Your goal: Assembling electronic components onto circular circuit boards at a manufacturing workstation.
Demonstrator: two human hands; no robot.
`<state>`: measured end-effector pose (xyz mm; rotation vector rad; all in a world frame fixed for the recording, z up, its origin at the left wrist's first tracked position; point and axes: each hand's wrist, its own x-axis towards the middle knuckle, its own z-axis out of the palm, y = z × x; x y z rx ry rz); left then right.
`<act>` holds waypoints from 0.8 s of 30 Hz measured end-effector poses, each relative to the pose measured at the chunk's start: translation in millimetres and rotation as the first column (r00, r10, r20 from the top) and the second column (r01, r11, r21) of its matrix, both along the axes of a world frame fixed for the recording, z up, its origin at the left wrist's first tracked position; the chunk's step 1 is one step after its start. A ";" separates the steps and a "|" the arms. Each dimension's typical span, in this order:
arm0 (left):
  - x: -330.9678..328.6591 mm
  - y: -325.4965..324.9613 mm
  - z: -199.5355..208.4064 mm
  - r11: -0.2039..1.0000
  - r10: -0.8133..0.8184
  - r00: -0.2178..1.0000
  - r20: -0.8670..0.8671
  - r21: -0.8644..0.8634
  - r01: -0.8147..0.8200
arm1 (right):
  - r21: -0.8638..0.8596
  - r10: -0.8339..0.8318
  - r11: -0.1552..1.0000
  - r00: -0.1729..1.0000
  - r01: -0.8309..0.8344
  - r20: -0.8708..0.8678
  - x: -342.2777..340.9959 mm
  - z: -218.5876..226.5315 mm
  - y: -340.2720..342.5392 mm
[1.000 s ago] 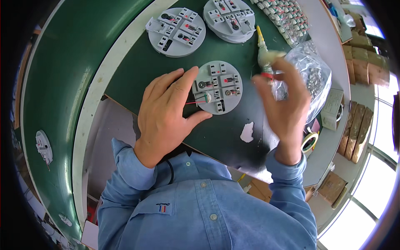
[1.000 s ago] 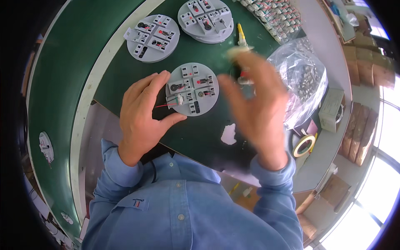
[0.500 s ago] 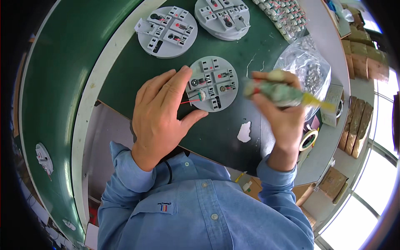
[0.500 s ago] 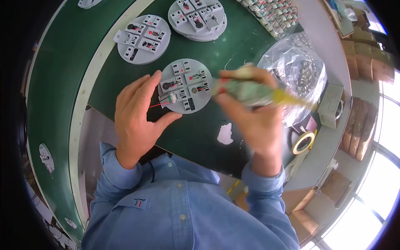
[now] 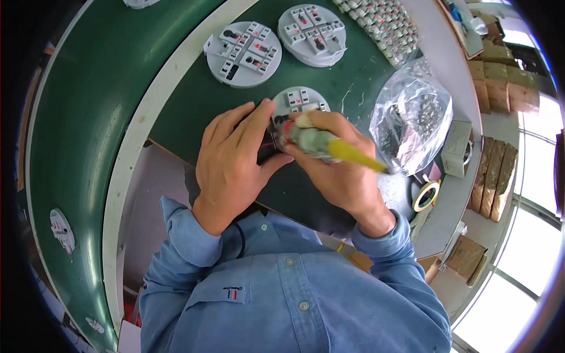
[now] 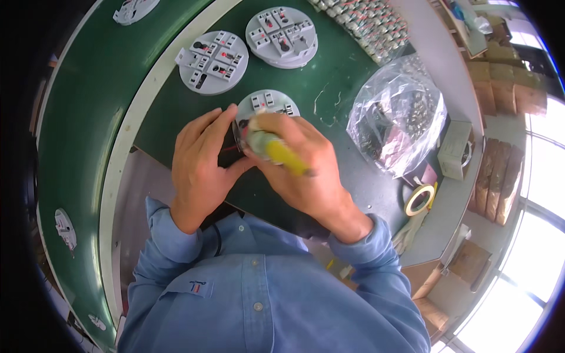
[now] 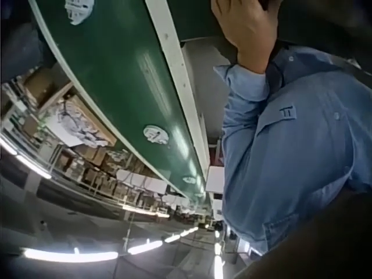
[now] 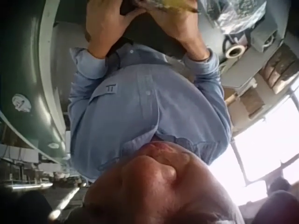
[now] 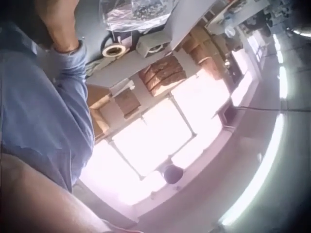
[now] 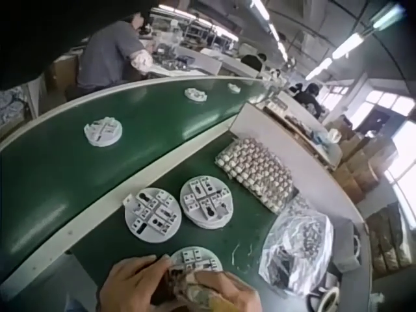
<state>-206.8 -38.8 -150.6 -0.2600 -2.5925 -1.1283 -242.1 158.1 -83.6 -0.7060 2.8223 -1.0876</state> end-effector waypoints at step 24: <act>10.7 -0.8 10.5 1.000 -0.015 0.999 -0.050 0.009 0.015 | 0.084 -0.332 0.943 0.923 0.322 0.194 -14.8 26.9 41.2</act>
